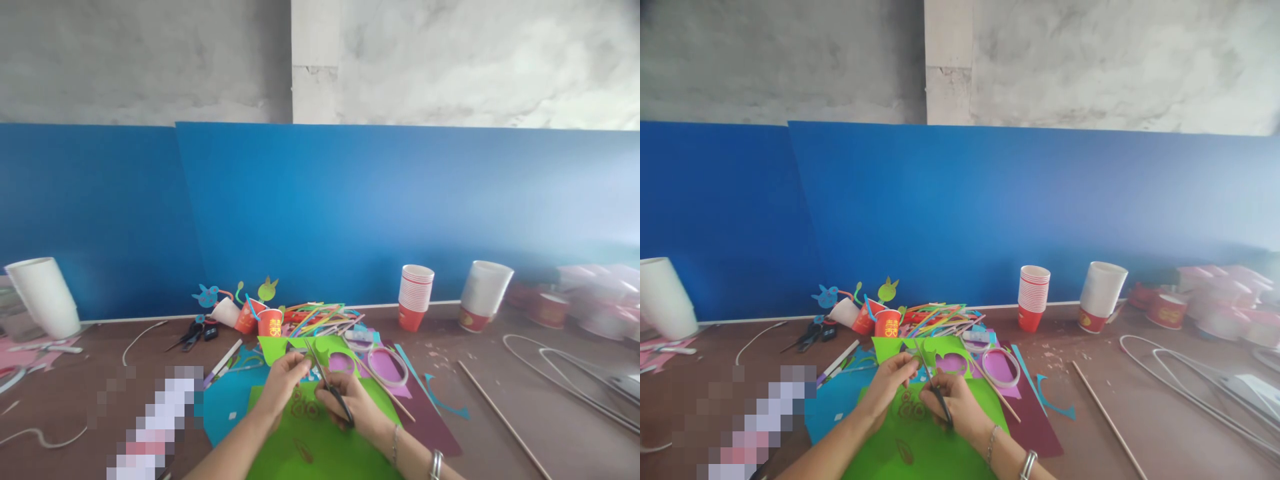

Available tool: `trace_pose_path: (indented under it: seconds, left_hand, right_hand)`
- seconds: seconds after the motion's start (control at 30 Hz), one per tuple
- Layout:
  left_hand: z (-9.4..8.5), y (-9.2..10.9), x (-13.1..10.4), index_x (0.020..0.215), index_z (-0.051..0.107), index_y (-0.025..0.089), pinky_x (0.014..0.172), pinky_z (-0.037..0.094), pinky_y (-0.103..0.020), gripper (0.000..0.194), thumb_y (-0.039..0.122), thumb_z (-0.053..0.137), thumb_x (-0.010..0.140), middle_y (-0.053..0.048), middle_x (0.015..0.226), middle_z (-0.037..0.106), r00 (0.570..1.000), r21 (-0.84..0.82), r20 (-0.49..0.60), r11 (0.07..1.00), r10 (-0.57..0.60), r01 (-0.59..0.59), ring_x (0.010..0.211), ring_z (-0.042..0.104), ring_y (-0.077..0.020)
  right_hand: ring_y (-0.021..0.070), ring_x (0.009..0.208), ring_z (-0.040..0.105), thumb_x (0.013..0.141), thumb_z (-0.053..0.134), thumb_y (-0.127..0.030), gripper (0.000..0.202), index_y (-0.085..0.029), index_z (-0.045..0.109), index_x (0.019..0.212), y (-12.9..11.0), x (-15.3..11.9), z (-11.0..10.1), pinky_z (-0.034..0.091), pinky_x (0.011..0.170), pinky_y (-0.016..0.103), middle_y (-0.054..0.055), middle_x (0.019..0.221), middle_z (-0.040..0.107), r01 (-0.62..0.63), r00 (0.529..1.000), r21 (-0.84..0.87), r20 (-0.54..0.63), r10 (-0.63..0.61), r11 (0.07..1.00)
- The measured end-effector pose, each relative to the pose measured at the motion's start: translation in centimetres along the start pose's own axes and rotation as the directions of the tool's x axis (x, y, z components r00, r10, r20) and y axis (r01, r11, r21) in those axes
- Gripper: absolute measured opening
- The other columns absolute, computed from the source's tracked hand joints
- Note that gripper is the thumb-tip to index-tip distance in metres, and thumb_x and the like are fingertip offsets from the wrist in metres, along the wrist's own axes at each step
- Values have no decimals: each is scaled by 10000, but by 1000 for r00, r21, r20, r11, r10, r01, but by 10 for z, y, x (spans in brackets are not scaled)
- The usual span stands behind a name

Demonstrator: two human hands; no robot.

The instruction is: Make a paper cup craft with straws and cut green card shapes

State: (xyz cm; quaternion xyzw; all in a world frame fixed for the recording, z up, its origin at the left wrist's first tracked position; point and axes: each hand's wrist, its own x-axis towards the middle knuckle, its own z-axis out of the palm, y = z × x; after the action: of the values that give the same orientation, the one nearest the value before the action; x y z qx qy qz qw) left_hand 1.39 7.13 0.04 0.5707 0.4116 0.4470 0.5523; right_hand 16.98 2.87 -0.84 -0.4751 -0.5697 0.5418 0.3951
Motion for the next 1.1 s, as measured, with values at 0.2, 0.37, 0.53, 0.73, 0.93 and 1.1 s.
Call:
trace_pose_path:
  seconds: [0.2,0.37,0.53,0.73,0.93,1.1]
  left_hand:
    - [1,0,-3,591,563,175,562,284,-253,283,433,632,685,39,548,481,998,2,57,1000,11,-11,549,383,-118]
    - [0,2,-3,582,551,176,579,285,-250,275,413,618,704,41,555,484,995,5,102,1000,16,-16,557,378,-115]
    - [0,0,-1,598,553,174,575,283,-250,255,398,616,702,35,573,506,994,-2,110,1000,15,-14,564,382,-114]
    - [-1,0,0,581,545,176,577,287,-258,254,400,615,677,33,558,498,997,16,82,1000,2,-4,562,387,-116]
    - [-2,0,1,579,542,178,561,271,-259,281,430,616,679,45,526,464,999,23,46,1000,5,-6,537,366,-110]
    - [-2,1,0,585,544,176,564,271,-258,273,423,613,681,46,534,462,999,19,46,1000,9,-10,542,359,-107]
  right_hand:
    - [58,356,427,647,719,-488,439,-159,538,873,1,-1,1,309,341,162,-87,449,513,-40,999,46,4,40,998]
    - [50,343,393,628,734,-502,501,-164,505,918,3,-1,0,286,331,162,-106,436,489,-37,999,59,-1,37,998]
    - [41,336,354,644,717,-509,469,-167,509,887,5,0,0,260,330,163,-120,418,446,-23,1000,44,-14,24,999]
    - [46,326,353,653,709,-503,455,-167,512,887,3,0,-1,253,320,168,-121,407,442,-38,999,13,-25,38,999]
    - [42,321,341,651,709,-518,492,-155,519,921,7,2,-2,251,317,164,-130,399,417,-19,1000,14,-19,19,1000]
    - [53,322,376,646,713,-523,523,-159,500,956,7,1,-3,282,319,165,-115,416,466,-37,999,-20,-19,37,999]
